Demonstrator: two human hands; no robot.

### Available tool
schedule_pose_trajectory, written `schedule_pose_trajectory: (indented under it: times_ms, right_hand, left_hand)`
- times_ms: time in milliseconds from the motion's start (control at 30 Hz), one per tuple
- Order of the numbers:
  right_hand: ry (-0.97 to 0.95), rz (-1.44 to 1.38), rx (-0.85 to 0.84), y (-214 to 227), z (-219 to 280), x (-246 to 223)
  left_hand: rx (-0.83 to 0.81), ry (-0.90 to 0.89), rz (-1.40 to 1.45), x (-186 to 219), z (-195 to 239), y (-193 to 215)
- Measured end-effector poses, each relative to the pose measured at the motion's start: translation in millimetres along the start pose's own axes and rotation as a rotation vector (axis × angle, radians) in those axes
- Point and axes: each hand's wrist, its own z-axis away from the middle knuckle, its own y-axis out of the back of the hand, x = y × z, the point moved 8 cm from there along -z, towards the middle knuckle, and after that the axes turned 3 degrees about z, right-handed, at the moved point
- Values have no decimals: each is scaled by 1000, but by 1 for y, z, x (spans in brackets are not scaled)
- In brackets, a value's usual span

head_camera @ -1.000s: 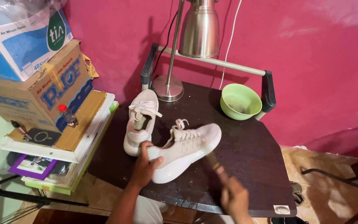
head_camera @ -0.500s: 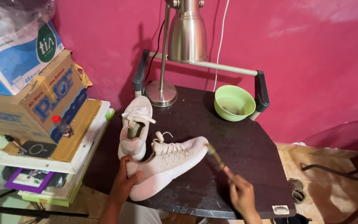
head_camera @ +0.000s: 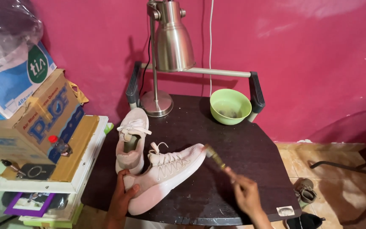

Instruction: The person scrubs a white sneaker with a toothbrush, repeatedly dipping the brush into a green bowl of water. They clean the upper, sides, and sole of the shoe while holding it on a table.

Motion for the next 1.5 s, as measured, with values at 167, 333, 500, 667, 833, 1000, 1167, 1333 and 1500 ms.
schedule_pose_trajectory:
  times_ms: [167,333,500,667,833,1000,1167,1333,1500]
  right_hand:
    - [-70,48,6,-8,1,6]
    - [-406,435,-103,-10,3,26]
    - [-270,298,-53,-10,4,10]
    - [-27,355,115,-4,39,0]
    - [-1256,671,-647,-107,153,34]
    - [-108,58,172,-35,83,-40]
    - [-58,136,398,44,69,-58]
    - [226,145,535,90,77,-150]
    - [-1166,739,-754,42,131,33]
  left_hand:
    - [13,38,7,-12,-2,6]
    - [4,-7,44,-15,-9,6]
    - [33,-57,-140,3,2,-2]
    - [56,-142,-262,46,28,-36]
    - [147,-124,-535,94,48,-76]
    - [111,-72,-654,91,46,-84]
    - [-283,-151,-370,118,61,-118]
    - [-452,-168,-251,178,85,-169]
    - [-379,-272,-578,177,84,-184]
